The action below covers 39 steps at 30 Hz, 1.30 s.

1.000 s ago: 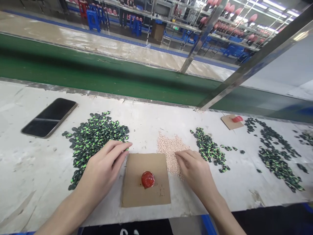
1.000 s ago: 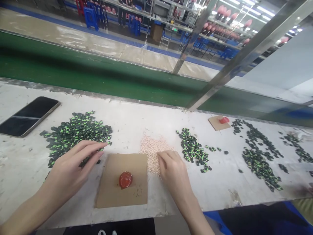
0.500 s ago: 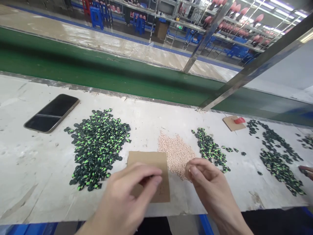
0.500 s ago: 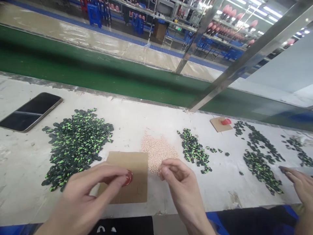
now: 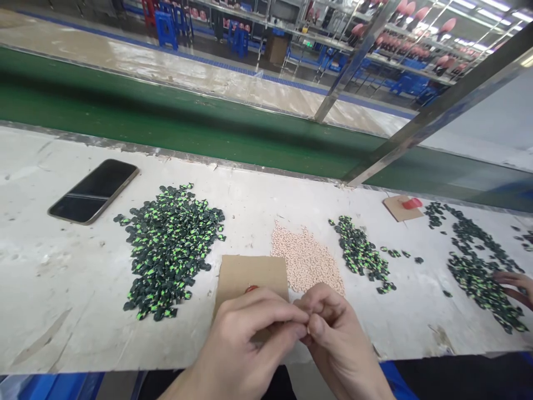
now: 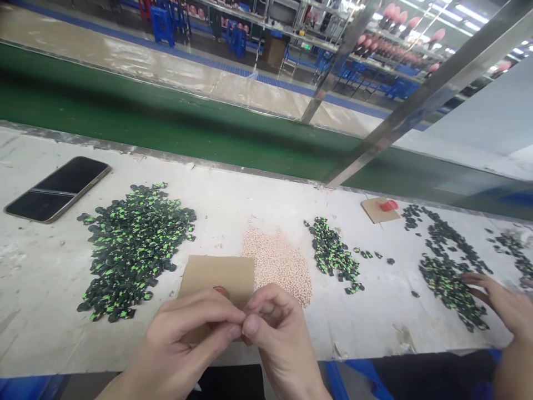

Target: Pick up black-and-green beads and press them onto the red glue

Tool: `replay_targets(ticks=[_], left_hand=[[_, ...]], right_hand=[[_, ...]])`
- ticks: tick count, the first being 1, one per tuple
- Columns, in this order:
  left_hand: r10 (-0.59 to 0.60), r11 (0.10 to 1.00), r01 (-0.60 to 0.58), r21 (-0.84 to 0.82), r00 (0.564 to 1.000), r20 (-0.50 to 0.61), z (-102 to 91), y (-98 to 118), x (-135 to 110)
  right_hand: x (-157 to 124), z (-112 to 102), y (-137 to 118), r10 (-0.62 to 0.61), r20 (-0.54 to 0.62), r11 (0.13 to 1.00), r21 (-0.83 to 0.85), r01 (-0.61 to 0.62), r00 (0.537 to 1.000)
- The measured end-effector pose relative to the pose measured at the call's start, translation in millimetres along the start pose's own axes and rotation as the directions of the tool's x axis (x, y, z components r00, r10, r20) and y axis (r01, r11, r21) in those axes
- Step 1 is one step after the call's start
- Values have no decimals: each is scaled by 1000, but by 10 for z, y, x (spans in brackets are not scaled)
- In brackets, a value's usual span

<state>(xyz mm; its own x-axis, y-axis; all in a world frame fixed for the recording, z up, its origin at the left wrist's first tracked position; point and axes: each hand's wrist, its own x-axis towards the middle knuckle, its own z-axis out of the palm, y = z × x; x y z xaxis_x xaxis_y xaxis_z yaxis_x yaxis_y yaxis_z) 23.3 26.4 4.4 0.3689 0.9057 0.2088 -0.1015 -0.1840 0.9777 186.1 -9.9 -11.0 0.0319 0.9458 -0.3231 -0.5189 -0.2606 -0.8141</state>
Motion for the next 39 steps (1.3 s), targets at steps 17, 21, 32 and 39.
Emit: replay_targets(ticks=[17,21,32,39], left_hand=[[-310,950,310,-17,950,36,-146,61,-129],[-322,947,322,-3,946,27,-166,59,-161],[-241,929,301,215,933,-268,-361,-184,-370],[-129,905,205,372,967,-219,-366,-355,-373]], right_hand=[[-148,147,90,-427,116,773,-468,428,897],[-173,193,21,-441,202,664,-582,469,875],[-118,-35,230,-390,153,443,-834,330,908],[-58,-39,317,-377,232,316,-878,360,897]])
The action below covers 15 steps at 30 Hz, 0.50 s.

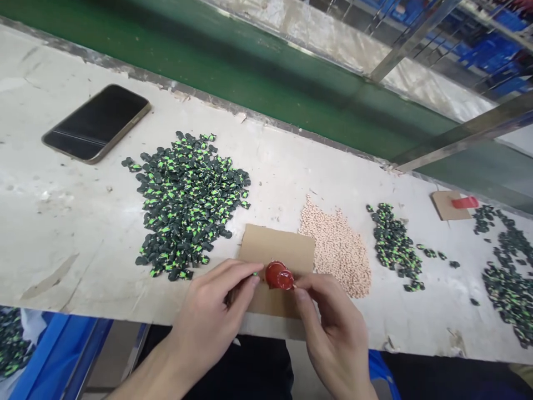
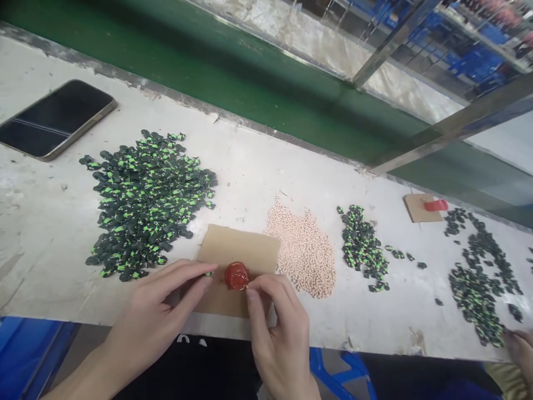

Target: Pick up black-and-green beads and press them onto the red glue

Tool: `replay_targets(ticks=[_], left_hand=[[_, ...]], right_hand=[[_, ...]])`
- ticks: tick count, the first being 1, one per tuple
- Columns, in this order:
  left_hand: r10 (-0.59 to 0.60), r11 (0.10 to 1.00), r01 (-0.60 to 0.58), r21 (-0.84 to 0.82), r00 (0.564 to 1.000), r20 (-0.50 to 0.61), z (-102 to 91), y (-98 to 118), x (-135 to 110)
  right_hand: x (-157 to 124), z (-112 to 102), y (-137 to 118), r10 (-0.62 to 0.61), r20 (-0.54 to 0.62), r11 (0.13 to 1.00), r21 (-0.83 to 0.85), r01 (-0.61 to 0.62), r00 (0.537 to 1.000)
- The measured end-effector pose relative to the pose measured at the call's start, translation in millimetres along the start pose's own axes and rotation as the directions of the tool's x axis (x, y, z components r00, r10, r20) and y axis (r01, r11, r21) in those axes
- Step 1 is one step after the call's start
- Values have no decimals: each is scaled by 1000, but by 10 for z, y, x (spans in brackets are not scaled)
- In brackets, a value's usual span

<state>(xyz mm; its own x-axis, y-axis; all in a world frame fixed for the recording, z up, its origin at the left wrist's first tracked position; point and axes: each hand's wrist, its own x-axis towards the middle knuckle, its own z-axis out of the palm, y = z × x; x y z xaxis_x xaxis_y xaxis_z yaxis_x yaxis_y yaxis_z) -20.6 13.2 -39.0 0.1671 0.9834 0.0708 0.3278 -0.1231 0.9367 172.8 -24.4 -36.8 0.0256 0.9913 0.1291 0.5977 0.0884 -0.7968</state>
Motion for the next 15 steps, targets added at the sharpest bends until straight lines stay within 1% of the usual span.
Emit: replay_targets(ticks=[9,12,15], left_hand=[[-12,1000,12,5,1000,7,-8,-3,-19],[-89,995,87,-54,996,-29,-8,1,-40],[-197,965,181,-191,978,-67,-28,62,-48]], right_hand=[[12,-17,-15,-21,6,999,-47,21,1000],[9,-20,-29,-16,5,999,-31,16,1000],[-7,-56,-58,84,-23,993,84,-82,996]])
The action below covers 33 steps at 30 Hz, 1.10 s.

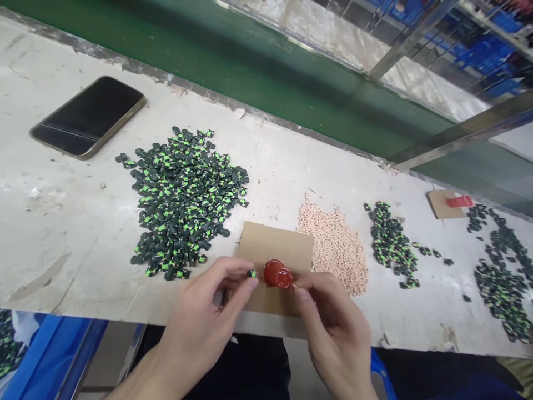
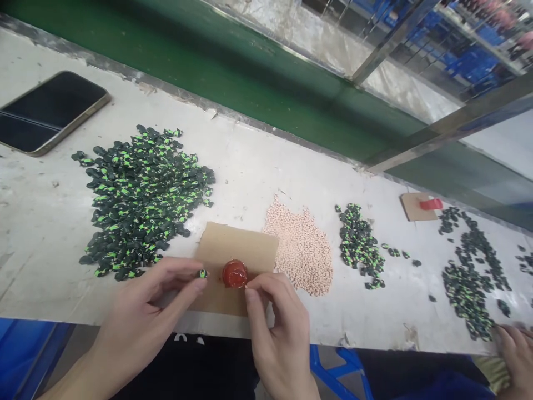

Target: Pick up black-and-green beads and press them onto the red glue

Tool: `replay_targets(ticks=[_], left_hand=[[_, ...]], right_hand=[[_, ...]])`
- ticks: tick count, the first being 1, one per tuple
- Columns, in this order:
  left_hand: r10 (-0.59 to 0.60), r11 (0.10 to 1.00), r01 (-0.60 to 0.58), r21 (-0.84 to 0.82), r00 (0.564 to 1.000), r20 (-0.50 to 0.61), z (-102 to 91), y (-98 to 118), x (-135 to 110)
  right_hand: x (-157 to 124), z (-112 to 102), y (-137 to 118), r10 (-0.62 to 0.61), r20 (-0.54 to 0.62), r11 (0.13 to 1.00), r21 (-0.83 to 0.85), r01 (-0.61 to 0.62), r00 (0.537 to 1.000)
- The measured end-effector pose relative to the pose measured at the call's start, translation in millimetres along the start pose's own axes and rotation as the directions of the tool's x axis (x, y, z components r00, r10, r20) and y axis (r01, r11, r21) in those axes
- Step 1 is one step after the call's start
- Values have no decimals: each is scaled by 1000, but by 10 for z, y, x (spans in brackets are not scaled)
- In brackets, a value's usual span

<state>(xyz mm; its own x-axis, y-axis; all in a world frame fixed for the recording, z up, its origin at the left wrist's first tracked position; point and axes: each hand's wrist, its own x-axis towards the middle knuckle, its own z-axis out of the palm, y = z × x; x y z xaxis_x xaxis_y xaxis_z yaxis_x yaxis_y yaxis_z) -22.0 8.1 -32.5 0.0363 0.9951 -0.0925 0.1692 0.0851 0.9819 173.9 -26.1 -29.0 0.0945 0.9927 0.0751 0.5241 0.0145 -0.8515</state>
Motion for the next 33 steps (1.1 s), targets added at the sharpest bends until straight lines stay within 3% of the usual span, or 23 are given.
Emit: replay_targets(ticks=[2,5,8,11,18,26,29,33], left_hand=[[-38,996,38,-76,999,-1,3,78,-1],[-89,974,104,-199,993,82,52,210,17],[-125,936,185,-301,970,207,140,305,38],[-154,903,250,-350,948,279,205,341,37],[-156,895,272,-353,934,322,242,340,5],[-210,893,313,-323,925,318,226,404,13],[-193,911,285,-297,933,302,219,418,22],[-193,917,275,-287,939,284,215,408,21]], right_hand=[[-9,-44,-32,109,23,982,153,-111,994],[-11,-111,-91,236,126,864,427,-268,963],[-15,-142,-152,254,194,730,605,-319,948],[-35,-133,-190,238,228,666,669,-329,944],[-65,-114,-205,221,126,732,634,-250,967],[-75,-52,-329,319,63,716,637,-284,946],[-50,-71,-349,266,28,792,563,-235,964],[26,-185,-341,145,111,904,389,-177,983]])
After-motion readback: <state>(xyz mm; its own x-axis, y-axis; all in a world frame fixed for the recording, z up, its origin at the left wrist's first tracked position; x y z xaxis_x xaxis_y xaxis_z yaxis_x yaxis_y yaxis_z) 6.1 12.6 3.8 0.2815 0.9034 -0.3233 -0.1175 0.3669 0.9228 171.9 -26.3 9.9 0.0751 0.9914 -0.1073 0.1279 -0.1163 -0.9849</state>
